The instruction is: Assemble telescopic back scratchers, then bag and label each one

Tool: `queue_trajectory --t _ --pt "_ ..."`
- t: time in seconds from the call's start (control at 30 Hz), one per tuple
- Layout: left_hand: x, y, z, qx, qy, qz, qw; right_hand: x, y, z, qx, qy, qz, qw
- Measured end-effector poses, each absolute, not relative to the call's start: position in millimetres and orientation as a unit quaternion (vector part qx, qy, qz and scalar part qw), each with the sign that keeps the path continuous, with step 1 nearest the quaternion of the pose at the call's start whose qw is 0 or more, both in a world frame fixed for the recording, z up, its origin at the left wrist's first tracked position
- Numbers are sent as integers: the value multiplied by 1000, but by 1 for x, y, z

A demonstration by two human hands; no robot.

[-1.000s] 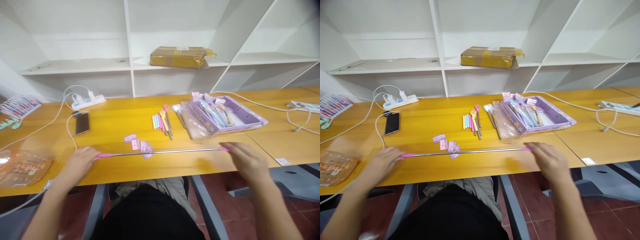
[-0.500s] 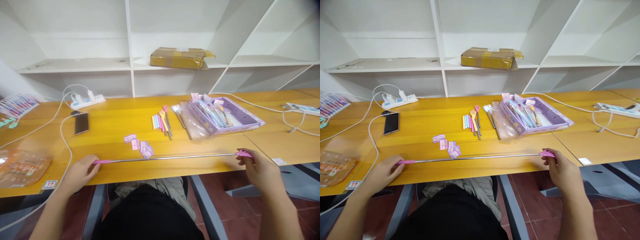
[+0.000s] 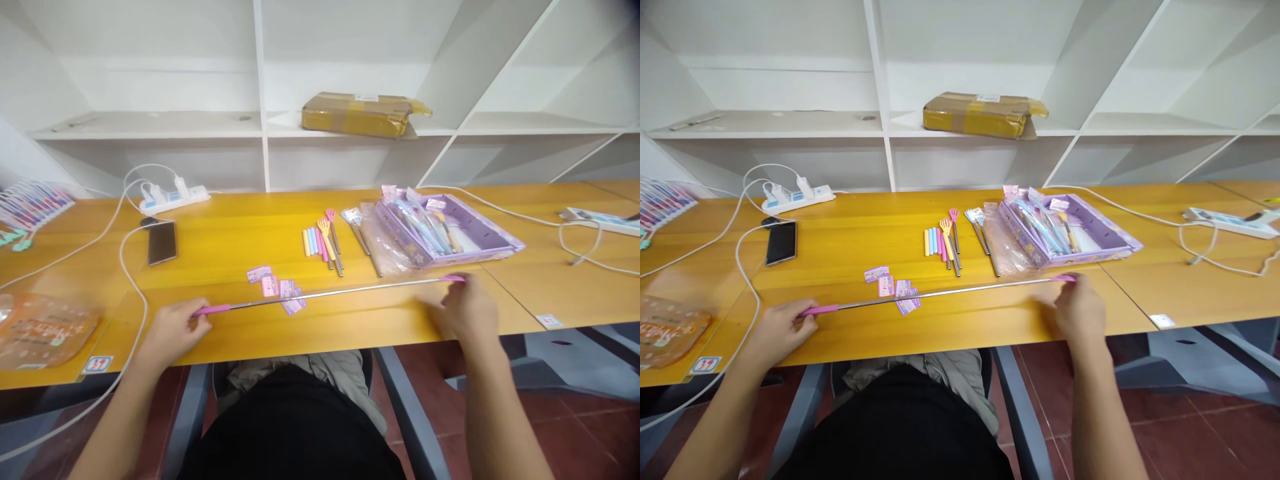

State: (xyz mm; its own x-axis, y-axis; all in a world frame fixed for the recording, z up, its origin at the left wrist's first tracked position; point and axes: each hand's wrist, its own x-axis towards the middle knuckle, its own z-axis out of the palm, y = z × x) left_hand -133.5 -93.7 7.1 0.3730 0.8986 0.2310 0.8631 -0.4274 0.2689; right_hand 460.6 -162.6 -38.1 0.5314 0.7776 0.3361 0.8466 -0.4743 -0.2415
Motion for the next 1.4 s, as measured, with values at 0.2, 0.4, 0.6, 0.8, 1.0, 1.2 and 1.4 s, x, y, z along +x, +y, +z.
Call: queue_trajectory --t 0.2,0.4,0.6,0.8,1.0,1.2,1.4 --pt "-37 -104 -4 852 456 240 95 294 -141 -25 -707 -696 -42 115" --pt "-22 -103 -18 847 484 176 136 253 -142 -34 -638 -765 -16 82" --pt "-26 -99 -25 837 514 108 150 265 -138 -45 -634 -760 19 142" --pt "-23 -100 -23 837 524 73 139 261 -139 -42 -640 -753 27 149" --pt "-21 -99 -19 834 537 53 119 262 -137 -40 -641 -757 24 125" --pt "-12 -102 -3 820 556 41 125 266 -134 -25 -634 -770 20 67" --pt "-49 -94 10 816 572 39 72 315 -144 -27 -637 -756 -33 148"
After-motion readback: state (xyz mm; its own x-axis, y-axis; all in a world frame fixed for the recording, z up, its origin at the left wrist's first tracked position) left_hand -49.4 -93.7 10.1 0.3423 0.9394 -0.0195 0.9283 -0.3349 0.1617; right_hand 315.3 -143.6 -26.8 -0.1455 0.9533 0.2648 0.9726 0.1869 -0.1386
